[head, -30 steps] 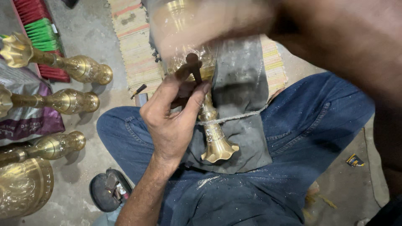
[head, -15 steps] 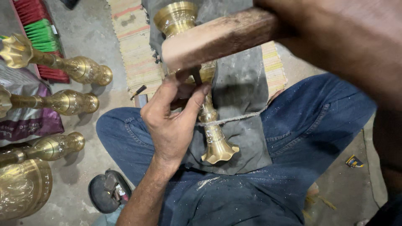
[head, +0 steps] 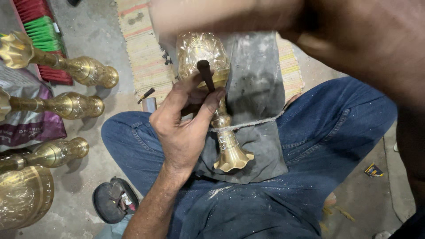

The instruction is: The person sits cross-legged on the floor with an ornate brass vase resting on their lap, holding a chisel against the vase surface and striking it with a wooden mallet to carve decorative patterns. They reposition the chisel around the vase body and rotate the vase to reach different areas while continuing to tap the chisel.

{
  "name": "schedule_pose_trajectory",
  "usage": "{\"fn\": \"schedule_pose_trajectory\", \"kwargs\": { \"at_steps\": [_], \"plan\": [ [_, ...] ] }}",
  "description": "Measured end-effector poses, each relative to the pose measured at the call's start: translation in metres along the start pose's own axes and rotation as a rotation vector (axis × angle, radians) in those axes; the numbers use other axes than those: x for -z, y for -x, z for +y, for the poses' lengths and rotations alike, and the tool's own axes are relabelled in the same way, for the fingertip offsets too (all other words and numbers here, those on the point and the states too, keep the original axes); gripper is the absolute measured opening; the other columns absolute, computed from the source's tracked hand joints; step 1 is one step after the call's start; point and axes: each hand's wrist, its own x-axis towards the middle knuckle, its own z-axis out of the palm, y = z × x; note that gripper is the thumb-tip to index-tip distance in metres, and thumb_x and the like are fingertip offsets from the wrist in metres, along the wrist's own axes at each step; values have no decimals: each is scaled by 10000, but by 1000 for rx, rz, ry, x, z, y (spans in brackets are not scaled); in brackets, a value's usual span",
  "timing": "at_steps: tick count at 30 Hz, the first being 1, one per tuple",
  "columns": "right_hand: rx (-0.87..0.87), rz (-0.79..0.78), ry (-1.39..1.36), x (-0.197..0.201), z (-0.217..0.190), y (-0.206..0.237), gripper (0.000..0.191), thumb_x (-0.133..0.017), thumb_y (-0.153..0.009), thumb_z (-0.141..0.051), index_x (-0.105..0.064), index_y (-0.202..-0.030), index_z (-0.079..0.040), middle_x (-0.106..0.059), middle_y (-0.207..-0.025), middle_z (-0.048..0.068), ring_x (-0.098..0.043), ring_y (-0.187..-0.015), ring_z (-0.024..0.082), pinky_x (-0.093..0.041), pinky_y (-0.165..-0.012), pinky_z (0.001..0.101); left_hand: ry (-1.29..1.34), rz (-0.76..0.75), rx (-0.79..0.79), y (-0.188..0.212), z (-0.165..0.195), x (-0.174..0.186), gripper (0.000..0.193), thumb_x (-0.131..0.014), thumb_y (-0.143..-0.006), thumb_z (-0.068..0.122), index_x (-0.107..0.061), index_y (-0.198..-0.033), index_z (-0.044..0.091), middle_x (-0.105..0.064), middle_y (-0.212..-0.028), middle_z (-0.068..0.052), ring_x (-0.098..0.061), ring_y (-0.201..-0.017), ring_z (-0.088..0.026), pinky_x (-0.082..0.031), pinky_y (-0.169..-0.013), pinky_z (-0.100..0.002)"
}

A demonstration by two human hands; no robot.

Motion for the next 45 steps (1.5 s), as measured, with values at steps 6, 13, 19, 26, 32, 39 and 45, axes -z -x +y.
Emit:
{"fn": "schedule_pose_trajectory", "kwargs": {
  "at_steps": [6, 13, 19, 26, 32, 39, 45],
  "plan": [
    [2, -35, 28, 11, -10, -3, 283, -812, -912, -139, -717, -1117, 31, -709, -816, 206, -703, -679, 311, -568, -603, 406, 39, -25, -5, -1, -6, 1, 380, -793, -1015, -8, -638, -1362, 9, -803, -1034, -58, -781, -867, -85, -648, -761, -203],
    [-99, -106, 63, 10, -10, -6, 235, -819, -933, -177, -725, -1088, -27, -717, -830, 160, -709, -696, 287, -577, -639, 405, -6, 0, 18, -1, -2, 2, 403, -815, -981, -19, -649, -1349, -11, -788, -976, -64, -753, -817, -87, -632, -787, -232],
    [12, -30, 88, 2, -3, 3, 227, -809, -943, -169, -746, -1075, 5, -725, -844, 178, -719, -710, 303, -583, -640, 403, -2, 11, 31, 0, -4, 2, 361, -827, -975, -12, -669, -1299, -5, -788, -964, -57, -743, -806, -73, -622, -743, -215],
    [2, 3, -46, 2, -9, -12, 215, -781, -990, -150, -725, -1092, 31, -706, -858, 193, -707, -724, 306, -571, -643, 401, -28, 28, -13, 1, -6, 3, 372, -853, -959, 13, -663, -1279, 17, -781, -932, -57, -743, -795, -72, -613, -727, -208],
    [5, -150, 135, 8, -17, -22, 206, -786, -943, -197, -735, -1046, -27, -696, -771, 147, -670, -608, 267, -560, -568, 394, 59, 45, 76, 1, -4, 5, 239, -823, -983, -11, -685, -1177, 2, -789, -950, -68, -754, -807, -89, -631, -784, -234],
    [-119, -76, 46, -3, -19, -25, 417, -789, -955, -337, -687, -1162, 10, -690, -792, 193, -683, -638, 309, -570, -569, 432, 243, 175, 91, 6, -12, 17, 247, -767, -1021, 1, -652, -1239, -21, -764, -992, -91, -753, -847, -134, -644, -779, -260],
    [-55, -107, -15, -16, -57, -85, 977, -845, -784, -652, -465, -1419, -14, -710, -855, 242, -710, -719, 403, -576, -621, 513, 391, 397, 334, 14, -24, 39, 306, -704, -1025, 30, -594, -1305, -26, -754, -1000, -132, -767, -860, -193, -657, -753, -297]
  ]
}}
